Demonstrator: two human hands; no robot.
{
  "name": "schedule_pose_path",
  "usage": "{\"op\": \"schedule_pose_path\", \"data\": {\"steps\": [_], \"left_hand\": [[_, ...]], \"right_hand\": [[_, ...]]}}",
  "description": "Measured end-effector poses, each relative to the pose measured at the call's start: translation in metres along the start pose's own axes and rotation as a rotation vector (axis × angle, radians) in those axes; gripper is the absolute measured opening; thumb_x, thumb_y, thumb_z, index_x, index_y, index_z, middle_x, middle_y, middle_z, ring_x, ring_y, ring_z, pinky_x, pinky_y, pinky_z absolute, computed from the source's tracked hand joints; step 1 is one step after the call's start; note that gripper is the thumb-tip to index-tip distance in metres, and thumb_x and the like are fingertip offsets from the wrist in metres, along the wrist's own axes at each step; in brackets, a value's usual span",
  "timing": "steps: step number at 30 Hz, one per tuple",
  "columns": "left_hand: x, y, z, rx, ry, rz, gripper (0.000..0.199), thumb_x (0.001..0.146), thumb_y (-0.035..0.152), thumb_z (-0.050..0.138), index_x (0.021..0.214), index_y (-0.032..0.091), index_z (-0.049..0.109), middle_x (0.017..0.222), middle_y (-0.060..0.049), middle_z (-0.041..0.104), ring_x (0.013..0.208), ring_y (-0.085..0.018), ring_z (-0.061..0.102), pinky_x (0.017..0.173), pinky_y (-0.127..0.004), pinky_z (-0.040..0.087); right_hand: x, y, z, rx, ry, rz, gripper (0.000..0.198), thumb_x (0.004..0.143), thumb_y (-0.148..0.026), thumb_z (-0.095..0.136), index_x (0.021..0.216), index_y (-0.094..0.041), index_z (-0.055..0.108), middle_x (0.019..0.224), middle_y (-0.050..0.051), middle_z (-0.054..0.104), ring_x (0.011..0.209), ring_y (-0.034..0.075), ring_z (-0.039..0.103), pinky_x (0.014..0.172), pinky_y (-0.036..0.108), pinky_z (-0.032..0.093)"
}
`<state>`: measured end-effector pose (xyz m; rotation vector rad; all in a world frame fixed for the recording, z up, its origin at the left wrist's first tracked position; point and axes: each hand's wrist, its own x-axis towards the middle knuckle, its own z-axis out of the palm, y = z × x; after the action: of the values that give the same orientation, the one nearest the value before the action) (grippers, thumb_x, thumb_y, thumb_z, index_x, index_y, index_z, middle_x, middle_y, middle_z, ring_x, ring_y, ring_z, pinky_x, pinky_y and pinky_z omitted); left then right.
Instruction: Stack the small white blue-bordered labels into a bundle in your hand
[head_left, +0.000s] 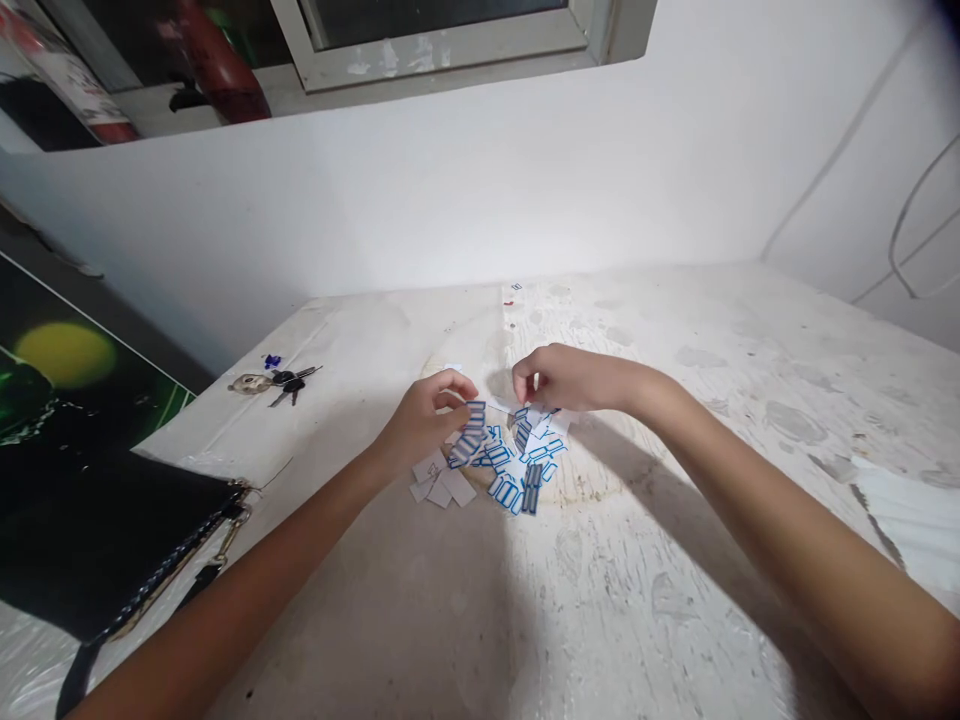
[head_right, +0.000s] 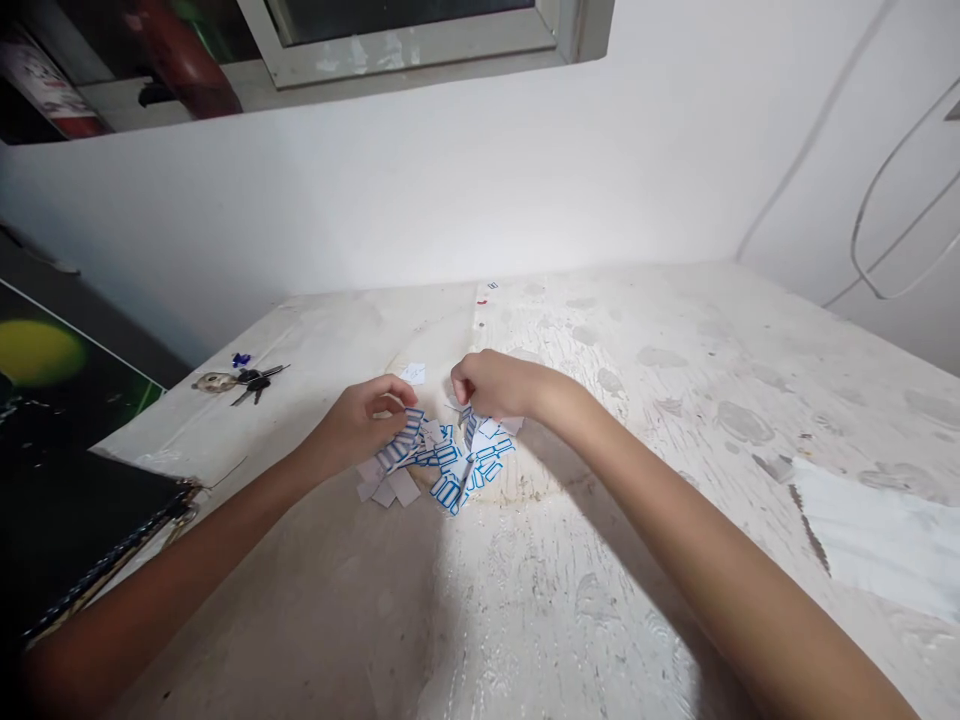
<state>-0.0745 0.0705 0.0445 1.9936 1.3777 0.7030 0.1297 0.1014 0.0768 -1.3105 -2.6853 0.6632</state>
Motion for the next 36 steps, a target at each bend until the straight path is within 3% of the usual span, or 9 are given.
{"op": "schedule_pose_path", "data": {"steps": [3, 6, 10, 13, 15, 19, 26, 31, 36], "left_hand": [[0.015, 0.006, 0.006, -0.117, -0.022, 0.036, 0.029, 0.080, 0.029, 0.046, 0.107, 0.020, 0.046, 0.117, -0.007, 0.054, 0.094, -0.017, 0.060, 0.070, -0.027, 0.051], [0.020, 0.006, 0.007, -0.150, -0.055, 0.069, 0.047, 0.084, 0.038, 0.045, 0.128, 0.029, 0.032, 0.136, -0.006, 0.039, 0.117, -0.020, 0.048, 0.081, -0.029, 0.051], [0.004, -0.005, -0.006, -0.048, -0.084, 0.079, 0.045, 0.079, 0.043, 0.054, 0.121, 0.028, 0.046, 0.139, -0.004, 0.033, 0.124, -0.023, 0.039, 0.099, -0.035, 0.039], [-0.020, -0.014, -0.017, 0.085, -0.134, 0.026, 0.050, 0.072, 0.047, 0.062, 0.117, 0.027, 0.051, 0.126, -0.006, 0.045, 0.116, -0.028, 0.043, 0.097, -0.044, 0.037], [-0.037, -0.019, -0.017, 0.280, -0.167, -0.055, 0.064, 0.070, 0.054, 0.061, 0.124, 0.026, 0.042, 0.124, -0.009, 0.045, 0.112, -0.030, 0.045, 0.091, -0.045, 0.040], [-0.056, -0.025, -0.003, 0.415, -0.125, -0.053, 0.063, 0.070, 0.054, 0.061, 0.120, 0.021, 0.042, 0.115, -0.011, 0.050, 0.109, -0.032, 0.044, 0.090, -0.048, 0.036], [-0.060, -0.023, 0.015, 0.163, -0.076, -0.120, 0.041, 0.073, 0.034, 0.058, 0.109, 0.021, 0.041, 0.091, -0.004, 0.053, 0.086, -0.023, 0.054, 0.069, -0.035, 0.044], [-0.059, -0.017, 0.021, 0.091, -0.067, -0.102, 0.043, 0.073, 0.021, 0.053, 0.113, 0.023, 0.037, 0.090, -0.002, 0.055, 0.082, -0.020, 0.055, 0.068, -0.031, 0.043], [-0.060, -0.010, 0.027, 0.010, -0.075, -0.105, 0.052, 0.072, 0.012, 0.049, 0.119, 0.025, 0.034, 0.094, -0.002, 0.056, 0.092, -0.020, 0.055, 0.075, -0.031, 0.043]], "right_hand": [[-0.011, 0.012, -0.018, 0.052, 0.020, 0.000, 0.027, 0.072, 0.000, 0.047, 0.085, -0.016, 0.065, 0.082, 0.003, 0.065, 0.073, 0.015, 0.059, 0.062, 0.023, 0.043], [-0.021, 0.020, -0.030, 0.057, 0.044, 0.066, 0.036, 0.076, -0.002, 0.045, 0.098, -0.020, 0.066, 0.101, 0.005, 0.064, 0.088, 0.020, 0.059, 0.072, 0.028, 0.045], [-0.026, 0.018, -0.033, 0.066, -0.041, 0.174, 0.039, 0.076, -0.009, 0.055, 0.111, -0.023, 0.062, 0.115, 0.004, 0.059, 0.100, 0.025, 0.056, 0.081, 0.033, 0.045], [-0.022, -0.002, -0.021, 0.081, -0.126, 0.102, 0.046, 0.077, -0.023, 0.063, 0.122, -0.022, 0.054, 0.123, 0.006, 0.054, 0.106, 0.026, 0.054, 0.083, 0.033, 0.045], [-0.017, -0.023, -0.004, 0.072, -0.187, -0.012, 0.056, 0.078, -0.034, 0.064, 0.129, -0.022, 0.047, 0.130, 0.006, 0.048, 0.111, 0.026, 0.050, 0.085, 0.033, 0.045], [-0.004, -0.059, 0.040, -0.138, -0.171, -0.185, 0.069, 0.070, -0.031, 0.072, 0.131, -0.022, 0.042, 0.132, 0.009, 0.044, 0.122, 0.030, 0.037, 0.097, 0.041, 0.035], [0.005, -0.060, 0.063, -0.232, -0.072, -0.180, 0.043, 0.074, -0.022, 0.068, 0.114, -0.017, 0.055, 0.118, 0.013, 0.049, 0.105, 0.031, 0.045, 0.083, 0.040, 0.043], [0.003, -0.064, 0.061, -0.259, -0.094, -0.133, 0.032, 0.081, -0.012, 0.055, 0.112, -0.017, 0.055, 0.110, 0.011, 0.051, 0.099, 0.026, 0.049, 0.076, 0.037, 0.046], [0.001, -0.067, 0.054, -0.259, -0.214, -0.069, 0.016, 0.088, -0.017, 0.053, 0.103, -0.014, 0.056, 0.106, 0.007, 0.054, 0.087, 0.017, 0.055, 0.070, 0.031, 0.050]]}}
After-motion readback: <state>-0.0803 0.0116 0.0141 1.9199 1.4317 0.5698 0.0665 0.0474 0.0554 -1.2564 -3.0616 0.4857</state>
